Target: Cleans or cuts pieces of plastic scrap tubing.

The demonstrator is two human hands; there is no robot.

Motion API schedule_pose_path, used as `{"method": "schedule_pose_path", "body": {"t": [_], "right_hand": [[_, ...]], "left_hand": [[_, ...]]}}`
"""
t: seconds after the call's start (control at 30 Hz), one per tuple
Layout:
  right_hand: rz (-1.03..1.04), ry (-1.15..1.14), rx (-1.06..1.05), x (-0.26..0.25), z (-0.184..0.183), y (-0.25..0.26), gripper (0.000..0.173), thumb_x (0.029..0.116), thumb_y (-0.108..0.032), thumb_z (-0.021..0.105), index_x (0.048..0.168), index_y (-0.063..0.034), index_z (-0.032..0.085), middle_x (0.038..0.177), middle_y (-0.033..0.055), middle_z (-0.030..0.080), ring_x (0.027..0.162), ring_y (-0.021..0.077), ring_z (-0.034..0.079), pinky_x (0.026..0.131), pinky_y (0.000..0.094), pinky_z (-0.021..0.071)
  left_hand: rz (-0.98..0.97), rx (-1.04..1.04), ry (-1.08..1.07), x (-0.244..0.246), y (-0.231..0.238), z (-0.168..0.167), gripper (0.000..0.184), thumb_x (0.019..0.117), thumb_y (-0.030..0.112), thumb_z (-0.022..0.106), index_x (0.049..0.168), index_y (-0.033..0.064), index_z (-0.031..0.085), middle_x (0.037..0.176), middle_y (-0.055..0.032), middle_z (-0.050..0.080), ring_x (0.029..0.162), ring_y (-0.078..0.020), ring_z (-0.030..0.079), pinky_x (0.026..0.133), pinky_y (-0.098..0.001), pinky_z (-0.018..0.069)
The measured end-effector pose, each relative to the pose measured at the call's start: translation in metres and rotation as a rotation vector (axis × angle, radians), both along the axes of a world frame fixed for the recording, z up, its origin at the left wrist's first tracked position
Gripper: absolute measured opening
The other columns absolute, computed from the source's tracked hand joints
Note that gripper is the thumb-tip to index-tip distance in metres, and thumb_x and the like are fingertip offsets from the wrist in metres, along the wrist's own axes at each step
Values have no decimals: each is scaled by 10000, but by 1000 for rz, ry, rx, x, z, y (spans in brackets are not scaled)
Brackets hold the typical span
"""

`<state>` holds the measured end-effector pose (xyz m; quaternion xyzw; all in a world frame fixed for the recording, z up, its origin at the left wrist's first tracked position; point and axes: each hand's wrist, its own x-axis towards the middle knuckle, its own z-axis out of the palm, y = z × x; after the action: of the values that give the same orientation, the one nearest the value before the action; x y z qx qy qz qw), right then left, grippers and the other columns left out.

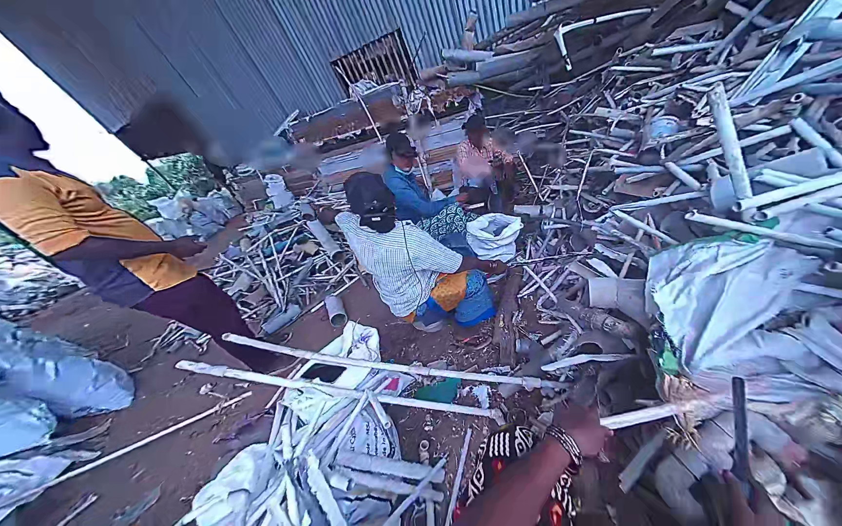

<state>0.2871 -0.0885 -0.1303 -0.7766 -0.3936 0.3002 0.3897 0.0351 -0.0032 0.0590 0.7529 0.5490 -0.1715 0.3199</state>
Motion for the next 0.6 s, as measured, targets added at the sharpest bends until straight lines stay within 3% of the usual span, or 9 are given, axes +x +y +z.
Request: {"method": "schedule_pose_path", "body": {"t": [0.03, 0.1, 0.2, 0.27, 0.37, 0.43, 0.53, 0.57, 0.6], "right_hand": [[-33, -7, 50, -8, 11, 1, 553, 1102, -300, 475, 1397, 168, 482, 1182, 411, 618, 1105, 513, 628, 992, 646, 451], [-41, -9, 18, -13, 27, 2, 486, 1105, -264, 496, 1361, 149, 518, 1069, 384, 660, 1012, 520, 666, 927, 668, 479], [42, -17, -164, -15, 37, 0, 502, 1123, -324, 430, 1419, 78, 485, 1114, 320, 676, 1069, 473, 673, 961, 625, 490], [103, -33, -263, -20, 38, 0, 508, 1126, -333, 392, 1446, 57, 456, 1134, 306, 678, 1084, 461, 676, 958, 613, 500], [241, -114, -387, -38, 52, -2, 508, 1130, -346, 358, 1454, 37, 436, 1189, 287, 674, 1136, 438, 675, 971, 586, 514], [348, -201, -436, -51, 64, 0, 490, 1129, -336, 358, 1466, 14, 427, 1233, 277, 666, 1162, 437, 667, 971, 581, 516], [464, -294, -517, -65, 77, 0, 470, 1113, -217, 384, 1537, -16, 356, 1334, 281, 614, 1175, 467, 648, 958, 617, 507], [486, -318, -532, -66, 78, 1, 474, 1111, -194, 392, 1550, -21, 340, 1351, 283, 602, 1169, 472, 649, 948, 620, 513], [503, -347, -536, -64, 77, 3, 476, 1105, -177, 404, 1552, -22, 340, 1354, 286, 597, 1157, 474, 654, 932, 615, 523]], "left_hand": [[-38, -26, 41, -1, 6, 8, 574, 1136, 376, 384, 1510, -58, 421, 1477, -315, 524, 1398, -460, 502, 1150, -629, 368], [-113, -52, 105, -4, 20, 3, 556, 1138, 373, 381, 1450, -72, 493, 1430, -318, 558, 1366, -460, 527, 1123, -637, 391], [-167, -77, 253, 2, 31, -13, 520, 1132, 349, 398, 1363, -87, 561, 1381, -319, 589, 1330, -458, 557, 1090, -644, 420], [-176, -58, 285, 8, 30, -20, 476, 1124, 284, 423, 1421, -75, 517, 1439, -310, 553, 1370, -454, 527, 1117, -636, 404], [-122, -7, 168, 6, 23, -37, 490, 1136, 269, 387, 1538, -10, 412, 1500, -279, 518, 1408, -430, 501, 1162, -607, 377], [-57, 8, 65, 2, 18, -40, 525, 1143, 357, 362, 1473, -28, 502, 1422, -297, 578, 1364, -437, 542, 1147, -607, 388], [-38, -60, 13, -6, 13, -50, 600, 1132, 456, 346, 1291, -55, 618, 1214, -296, 664, 1181, -433, 635, 1031, -632, 454], [-17, -95, -18, -8, 12, -54, 596, 1134, 453, 342, 1238, -56, 634, 1104, -270, 669, 1047, -399, 653, 951, -604, 486], [16, -132, -71, -10, 12, -60, 577, 1138, 442, 330, 1151, -50, 630, 921, -192, 608, 819, -309, 590, 799, -512, 491]]}}
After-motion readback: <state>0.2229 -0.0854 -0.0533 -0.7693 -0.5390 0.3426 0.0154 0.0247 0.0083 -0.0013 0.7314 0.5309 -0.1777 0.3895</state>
